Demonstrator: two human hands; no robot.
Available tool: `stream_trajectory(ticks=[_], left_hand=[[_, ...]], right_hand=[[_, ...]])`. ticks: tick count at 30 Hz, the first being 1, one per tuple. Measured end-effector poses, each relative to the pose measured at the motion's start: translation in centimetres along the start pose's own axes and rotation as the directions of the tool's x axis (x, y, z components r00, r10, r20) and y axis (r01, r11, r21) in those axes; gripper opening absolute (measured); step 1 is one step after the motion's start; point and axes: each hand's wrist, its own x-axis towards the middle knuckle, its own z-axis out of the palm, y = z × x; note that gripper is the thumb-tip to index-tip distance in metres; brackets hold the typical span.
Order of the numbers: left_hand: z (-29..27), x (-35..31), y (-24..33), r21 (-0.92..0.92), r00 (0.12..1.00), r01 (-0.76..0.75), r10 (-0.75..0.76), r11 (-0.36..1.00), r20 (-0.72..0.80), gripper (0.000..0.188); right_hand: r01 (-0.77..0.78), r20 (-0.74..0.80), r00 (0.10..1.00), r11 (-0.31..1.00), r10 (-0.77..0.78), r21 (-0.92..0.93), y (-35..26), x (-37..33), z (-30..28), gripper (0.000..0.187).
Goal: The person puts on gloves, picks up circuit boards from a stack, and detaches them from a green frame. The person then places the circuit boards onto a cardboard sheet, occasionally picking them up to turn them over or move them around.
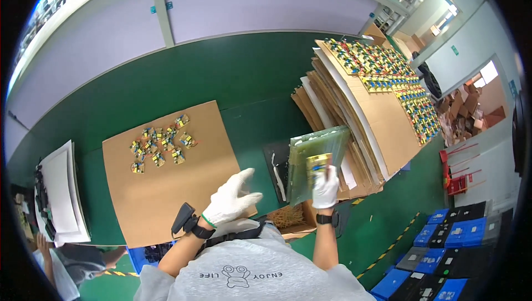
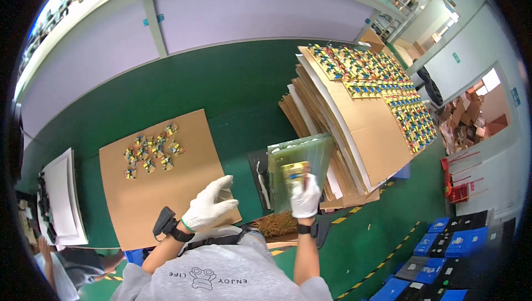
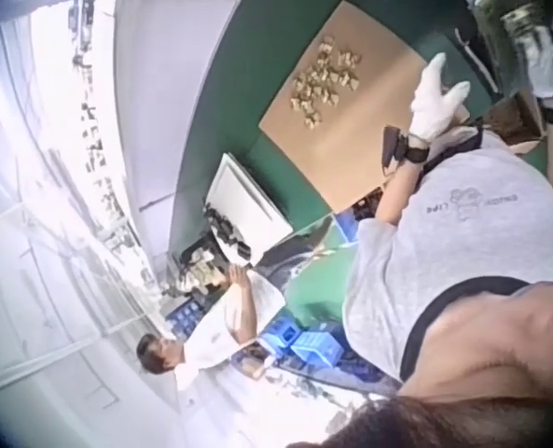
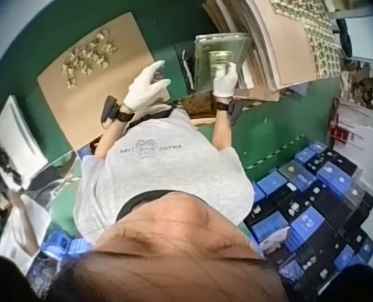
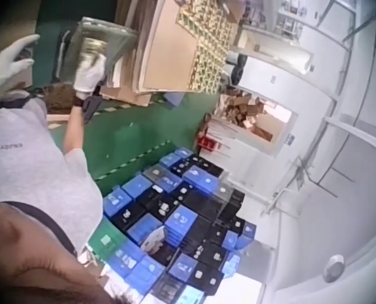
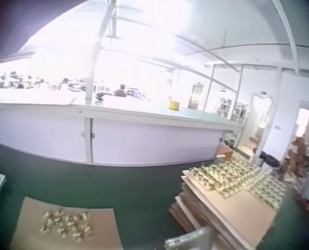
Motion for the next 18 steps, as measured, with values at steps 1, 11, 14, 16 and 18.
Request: stream_trajectory(ticks=[1,11,14,16,18], left_hand=[[-0.1,-0.1,0.3,-0.146,0.997,0.069,-0.065,0.987,0.03,0.069],[-3.9,-4.1,-2.8,-0.718,0.937,0.095,-0.306,0.689,-0.17,0.035],[-4.2,-5.6,-4.8,-0.846,0.904,0.0,-0.362,0.533,-0.228,0.038],[-4.2,-6.1,-5.9,-0.897,0.902,-0.116,-0.333,0.427,-0.275,0.038],[-4.9,-6.6,-7.0,-0.887,0.873,-0.102,-0.387,0.451,-0.297,0.034]], right_hand=[[0.116,0.13,0.985,0.993,-0.112,-0.024,-1.9,-0.9,0.5,0.021],[0.52,0.426,0.716,0.829,-0.554,0.204,-8.1,-3.7,8.7,0.046],[-0.455,0.483,0.832,0.833,0.272,0.316,-7.4,-5.7,12.2,0.044],[-0.454,0.567,0.766,0.88,0.303,0.142,-7.8,-6.4,14.9,0.054],[-0.504,0.62,0.736,0.833,0.274,0.23,-8.9,-7.8,17.0,0.054]])
